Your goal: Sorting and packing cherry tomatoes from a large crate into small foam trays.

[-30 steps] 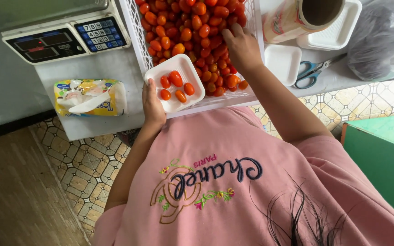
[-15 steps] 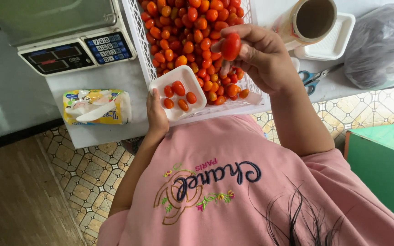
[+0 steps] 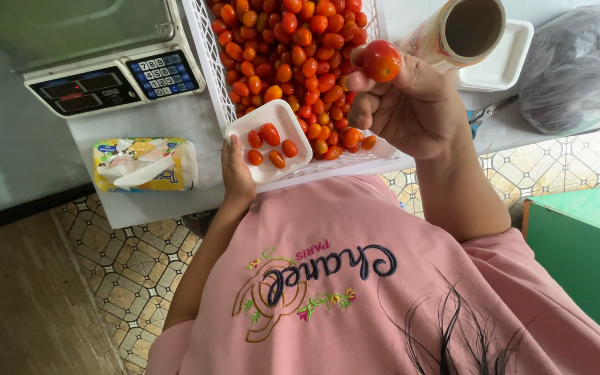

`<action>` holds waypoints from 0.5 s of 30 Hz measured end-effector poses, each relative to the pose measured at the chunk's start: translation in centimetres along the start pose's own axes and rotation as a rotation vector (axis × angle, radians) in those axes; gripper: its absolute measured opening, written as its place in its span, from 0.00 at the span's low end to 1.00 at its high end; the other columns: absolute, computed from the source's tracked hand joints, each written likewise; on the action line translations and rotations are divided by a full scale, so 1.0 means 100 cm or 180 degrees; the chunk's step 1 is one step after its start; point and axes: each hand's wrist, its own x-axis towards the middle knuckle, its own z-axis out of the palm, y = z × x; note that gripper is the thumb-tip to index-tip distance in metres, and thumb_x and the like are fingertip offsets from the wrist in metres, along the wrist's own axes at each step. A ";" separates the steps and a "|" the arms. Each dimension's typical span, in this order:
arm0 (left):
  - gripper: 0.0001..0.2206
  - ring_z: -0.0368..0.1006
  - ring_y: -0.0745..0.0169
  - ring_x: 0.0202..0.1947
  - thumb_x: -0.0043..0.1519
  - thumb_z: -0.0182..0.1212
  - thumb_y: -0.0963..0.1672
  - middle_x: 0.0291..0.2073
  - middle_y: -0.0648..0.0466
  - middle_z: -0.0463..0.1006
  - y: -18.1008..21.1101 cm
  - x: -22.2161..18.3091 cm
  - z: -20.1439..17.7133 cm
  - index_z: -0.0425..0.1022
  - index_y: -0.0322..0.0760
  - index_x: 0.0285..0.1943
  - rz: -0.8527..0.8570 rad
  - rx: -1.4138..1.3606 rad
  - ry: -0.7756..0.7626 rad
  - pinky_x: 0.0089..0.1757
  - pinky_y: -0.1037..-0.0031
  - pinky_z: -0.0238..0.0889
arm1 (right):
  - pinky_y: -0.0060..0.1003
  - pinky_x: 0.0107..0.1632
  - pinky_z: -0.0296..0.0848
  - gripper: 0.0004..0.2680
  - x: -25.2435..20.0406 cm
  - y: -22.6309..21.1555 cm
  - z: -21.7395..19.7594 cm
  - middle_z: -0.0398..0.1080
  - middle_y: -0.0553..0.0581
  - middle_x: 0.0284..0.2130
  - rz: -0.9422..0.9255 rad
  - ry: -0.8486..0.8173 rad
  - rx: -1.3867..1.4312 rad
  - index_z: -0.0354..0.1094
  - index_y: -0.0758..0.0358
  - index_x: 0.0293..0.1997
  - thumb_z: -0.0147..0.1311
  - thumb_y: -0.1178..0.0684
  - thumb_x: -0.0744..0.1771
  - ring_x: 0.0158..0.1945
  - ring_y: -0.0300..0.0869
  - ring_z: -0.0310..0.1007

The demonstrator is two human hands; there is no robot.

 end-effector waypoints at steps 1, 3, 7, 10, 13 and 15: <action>0.26 0.70 0.55 0.63 0.67 0.45 0.53 0.62 0.47 0.74 -0.001 0.000 0.000 0.67 0.37 0.69 0.0002 -0.0006 0.0004 0.58 0.69 0.68 | 0.44 0.48 0.76 0.18 -0.001 -0.001 0.003 0.77 0.63 0.51 0.0006 -0.0004 -0.0003 0.61 0.74 0.66 0.56 0.52 0.71 0.39 0.56 0.78; 0.26 0.70 0.55 0.63 0.67 0.46 0.53 0.62 0.47 0.74 -0.002 0.001 -0.001 0.67 0.37 0.69 0.0030 -0.0065 -0.0081 0.58 0.68 0.68 | 0.47 0.47 0.64 0.18 -0.003 -0.001 0.009 0.77 0.64 0.43 0.0129 -0.0027 0.0232 0.61 0.73 0.68 0.47 0.51 0.72 0.37 0.53 0.71; 0.26 0.69 0.55 0.65 0.67 0.45 0.53 0.64 0.47 0.73 -0.001 0.001 -0.001 0.66 0.37 0.70 0.0033 -0.0004 -0.0080 0.59 0.69 0.66 | 0.43 0.47 0.66 0.16 0.001 -0.004 0.020 0.74 0.59 0.37 0.0236 -0.0660 0.0576 0.67 0.68 0.62 0.46 0.50 0.70 0.41 0.49 0.68; 0.27 0.69 0.55 0.65 0.66 0.45 0.54 0.64 0.47 0.72 -0.002 0.002 -0.001 0.66 0.37 0.70 0.0007 -0.0034 -0.0074 0.59 0.69 0.67 | 0.42 0.45 0.63 0.16 0.001 -0.005 0.020 0.67 0.56 0.31 0.0167 -0.0747 0.0459 0.72 0.65 0.59 0.41 0.50 0.71 0.39 0.46 0.63; 0.27 0.69 0.56 0.65 0.66 0.46 0.54 0.65 0.47 0.72 -0.004 0.003 -0.002 0.65 0.38 0.71 -0.0006 -0.0062 -0.0070 0.60 0.69 0.67 | 0.42 0.46 0.59 0.17 0.000 -0.006 0.018 0.66 0.51 0.29 0.0178 -0.1071 0.0434 0.73 0.61 0.62 0.36 0.51 0.72 0.37 0.43 0.58; 0.25 0.70 0.56 0.64 0.67 0.46 0.53 0.63 0.47 0.73 -0.008 0.005 -0.003 0.67 0.37 0.69 0.0096 -0.0134 -0.0111 0.59 0.69 0.67 | 0.42 0.45 0.57 0.17 -0.003 -0.006 0.018 0.65 0.49 0.26 0.0221 -0.0993 0.0447 0.73 0.59 0.62 0.34 0.51 0.72 0.35 0.42 0.56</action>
